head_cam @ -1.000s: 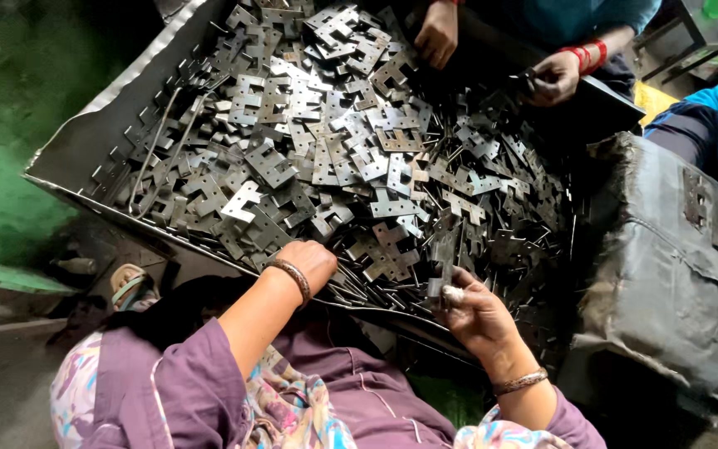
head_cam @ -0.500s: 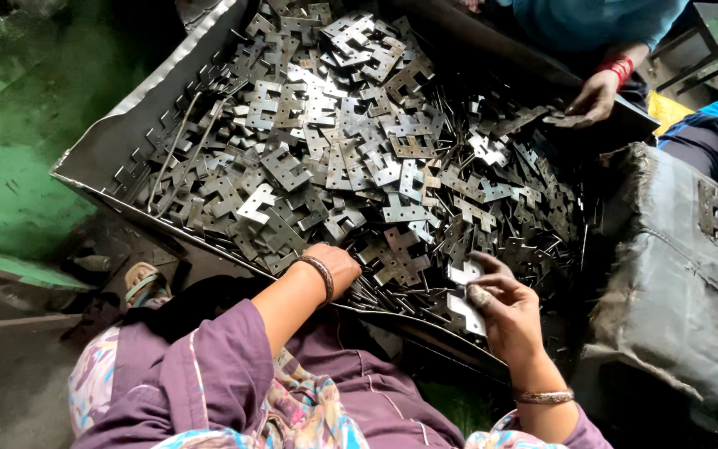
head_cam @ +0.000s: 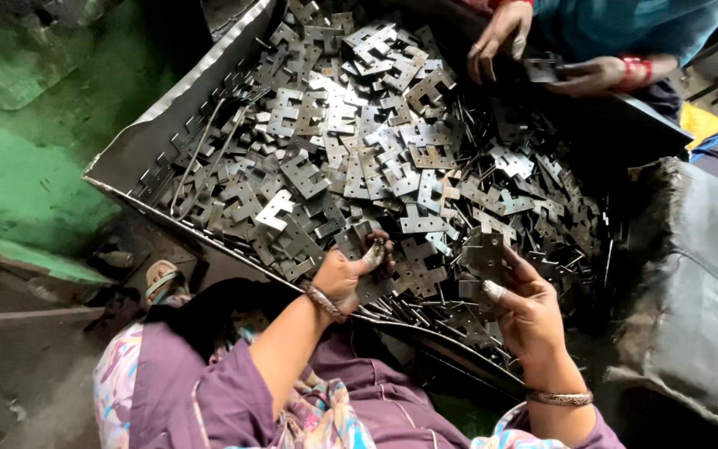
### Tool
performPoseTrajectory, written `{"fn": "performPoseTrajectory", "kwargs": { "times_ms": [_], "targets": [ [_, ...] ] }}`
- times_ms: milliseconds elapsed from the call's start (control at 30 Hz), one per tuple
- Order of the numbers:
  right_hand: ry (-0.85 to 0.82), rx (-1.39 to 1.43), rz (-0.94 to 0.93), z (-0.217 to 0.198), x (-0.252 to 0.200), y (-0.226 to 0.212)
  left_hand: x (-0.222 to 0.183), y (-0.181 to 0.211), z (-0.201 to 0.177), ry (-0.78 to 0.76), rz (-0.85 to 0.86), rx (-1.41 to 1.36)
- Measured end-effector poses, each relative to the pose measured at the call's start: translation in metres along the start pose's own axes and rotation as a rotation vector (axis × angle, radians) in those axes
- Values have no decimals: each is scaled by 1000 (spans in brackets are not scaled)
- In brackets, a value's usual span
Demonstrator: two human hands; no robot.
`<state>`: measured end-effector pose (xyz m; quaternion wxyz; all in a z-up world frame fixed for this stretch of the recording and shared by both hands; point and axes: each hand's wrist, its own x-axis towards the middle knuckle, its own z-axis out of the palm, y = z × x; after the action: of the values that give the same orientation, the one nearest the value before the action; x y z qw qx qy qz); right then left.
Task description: The person picks up metal hinge plates and wires from a bin and sorts them by hand, occasionally handling individual pieces to separate or group them.
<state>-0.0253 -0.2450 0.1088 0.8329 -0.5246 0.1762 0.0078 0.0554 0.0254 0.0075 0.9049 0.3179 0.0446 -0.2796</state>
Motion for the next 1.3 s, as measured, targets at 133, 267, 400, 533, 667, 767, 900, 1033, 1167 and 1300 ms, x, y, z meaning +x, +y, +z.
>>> {"fn": "performPoseTrajectory", "kwargs": {
  "times_ms": [133,267,400,533,667,767,900,1033,1167,1300],
  "targets": [
    [-107,-723,-242,35,-13,16,6,-46,31,-46,-89,-504],
    [-505,-1375,-771,42,-30,46,7,-87,46,93,-137,-576],
    [-229,-1164,-483,1,-13,55,-15,-69,73,104,86,261],
    [67,-9,107,-50,-4,24,-22,6,54,27,-149,1817],
    [278,-121,-248,-99,-10,-15,-10,35,25,271,106,2078],
    [520,-961,-1009,-186,-19,-56,0,28,26,298,112,2147],
    [1028,-1870,-1068,-324,-31,-107,2,27,29,288,11,2271],
    [1057,-2160,-565,-347,-40,-113,1,33,4,203,113,2467],
    [805,-1968,-656,-234,-32,-100,-4,53,-21,55,442,2580],
    [251,-1569,-764,-83,19,-39,-1,79,0,10,470,2455]
  ]
}}
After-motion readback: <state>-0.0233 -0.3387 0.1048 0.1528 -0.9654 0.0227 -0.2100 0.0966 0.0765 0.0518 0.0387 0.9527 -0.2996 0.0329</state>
